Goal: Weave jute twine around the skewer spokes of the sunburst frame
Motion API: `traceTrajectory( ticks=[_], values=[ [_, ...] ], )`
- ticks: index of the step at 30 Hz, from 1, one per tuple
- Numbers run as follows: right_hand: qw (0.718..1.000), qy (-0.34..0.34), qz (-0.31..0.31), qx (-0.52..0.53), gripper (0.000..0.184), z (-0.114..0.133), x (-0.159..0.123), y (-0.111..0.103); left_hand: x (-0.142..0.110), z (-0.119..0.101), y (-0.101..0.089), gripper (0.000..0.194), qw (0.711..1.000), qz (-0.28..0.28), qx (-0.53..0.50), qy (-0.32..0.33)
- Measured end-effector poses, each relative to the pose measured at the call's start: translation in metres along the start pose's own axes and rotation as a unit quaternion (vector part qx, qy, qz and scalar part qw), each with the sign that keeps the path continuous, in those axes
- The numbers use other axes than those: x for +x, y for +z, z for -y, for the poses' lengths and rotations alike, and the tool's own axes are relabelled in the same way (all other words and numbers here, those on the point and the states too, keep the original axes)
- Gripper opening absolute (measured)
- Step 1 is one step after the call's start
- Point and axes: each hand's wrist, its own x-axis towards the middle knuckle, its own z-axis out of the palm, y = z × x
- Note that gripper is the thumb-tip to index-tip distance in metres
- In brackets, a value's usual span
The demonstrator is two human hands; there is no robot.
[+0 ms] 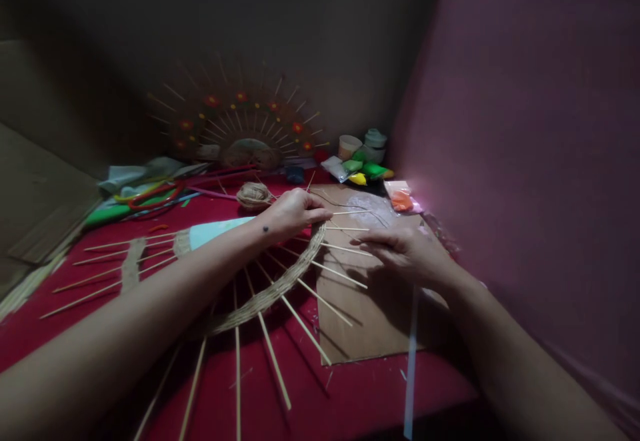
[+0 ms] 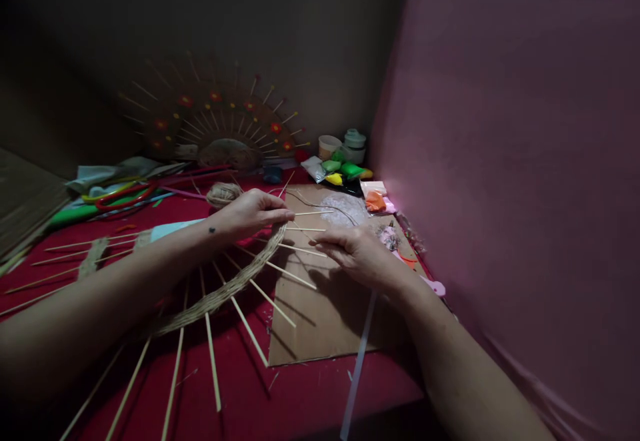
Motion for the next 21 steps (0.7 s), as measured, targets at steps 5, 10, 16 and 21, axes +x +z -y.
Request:
traceTrajectory(
  ticks=[5,10,16,21],
  values=[
    [0.992,-0.087,-0.070,-0.056,0.023,0.006,-0.005,0.008,0.004,0.005,0.004,0.034,0.999,-0.015,0.033,0.008],
    [0.983,-0.096,-0.035,-0.150,0.034,0.009,-0.007,0.016,0.005,0.008,0.001,0.033,1.000,-0.028,0.002,0.003],
    [0.988,-0.024,0.046,-0.147,0.035,0.007,-0.009,0.010,0.004,0.004,-0.006,0.034,0.998,-0.061,-0.021,-0.011],
    [0.989,-0.108,0.040,-0.090,0.056,-0.007,-0.006,0.026,0.006,0.000,-0.012,0.033,0.996,-0.083,-0.012,-0.011]
  ],
)
